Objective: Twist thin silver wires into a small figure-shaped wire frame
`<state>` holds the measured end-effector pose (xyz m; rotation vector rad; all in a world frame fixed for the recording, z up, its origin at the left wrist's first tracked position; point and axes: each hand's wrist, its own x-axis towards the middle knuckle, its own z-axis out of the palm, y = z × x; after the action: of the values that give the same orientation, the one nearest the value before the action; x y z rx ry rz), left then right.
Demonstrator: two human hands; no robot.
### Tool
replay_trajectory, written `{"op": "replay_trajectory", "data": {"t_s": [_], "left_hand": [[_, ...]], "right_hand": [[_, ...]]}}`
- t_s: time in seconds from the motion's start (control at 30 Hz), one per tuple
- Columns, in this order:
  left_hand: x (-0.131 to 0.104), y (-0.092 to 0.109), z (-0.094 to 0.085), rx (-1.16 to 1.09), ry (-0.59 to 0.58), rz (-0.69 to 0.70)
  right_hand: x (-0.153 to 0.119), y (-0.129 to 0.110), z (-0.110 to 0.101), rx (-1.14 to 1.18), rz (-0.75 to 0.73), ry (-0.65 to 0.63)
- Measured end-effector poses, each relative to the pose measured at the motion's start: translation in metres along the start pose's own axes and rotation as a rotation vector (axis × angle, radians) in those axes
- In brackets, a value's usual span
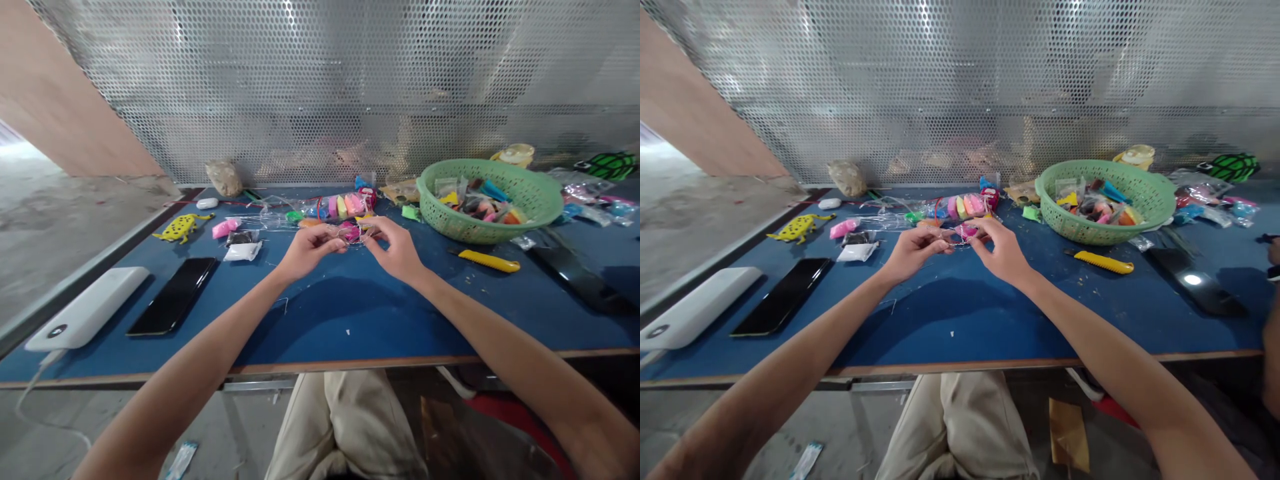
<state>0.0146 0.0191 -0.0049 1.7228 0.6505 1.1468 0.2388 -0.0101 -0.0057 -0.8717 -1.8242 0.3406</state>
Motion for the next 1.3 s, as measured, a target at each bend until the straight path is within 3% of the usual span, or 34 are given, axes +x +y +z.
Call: {"op": "replay_trajectory", "data": {"t_s": [0.37, 0.73, 0.97, 1.3], "left_hand": [[0.0, 0.003, -0.001, -0.031, 0.017, -0.028], [0.002, 0.004, 0.001, -0.426, 0.056, -0.188], [0.001, 0.002, 0.007, -0.503, 0.065, -0.276], [0.0, 0.001, 0.012, -0.605, 0.076, -0.285]], "right_hand": [[0.0, 0.008, -0.001, 0.162, 0.15, -0.122], [0.001, 0.007, -0.008, 0.227, 0.005, -0.051], [0.0, 0.011, -0.006, 0.194, -0.025, -0.024], [0.001, 0.008, -0.008, 0.087, -0.072, 0.019]]}}
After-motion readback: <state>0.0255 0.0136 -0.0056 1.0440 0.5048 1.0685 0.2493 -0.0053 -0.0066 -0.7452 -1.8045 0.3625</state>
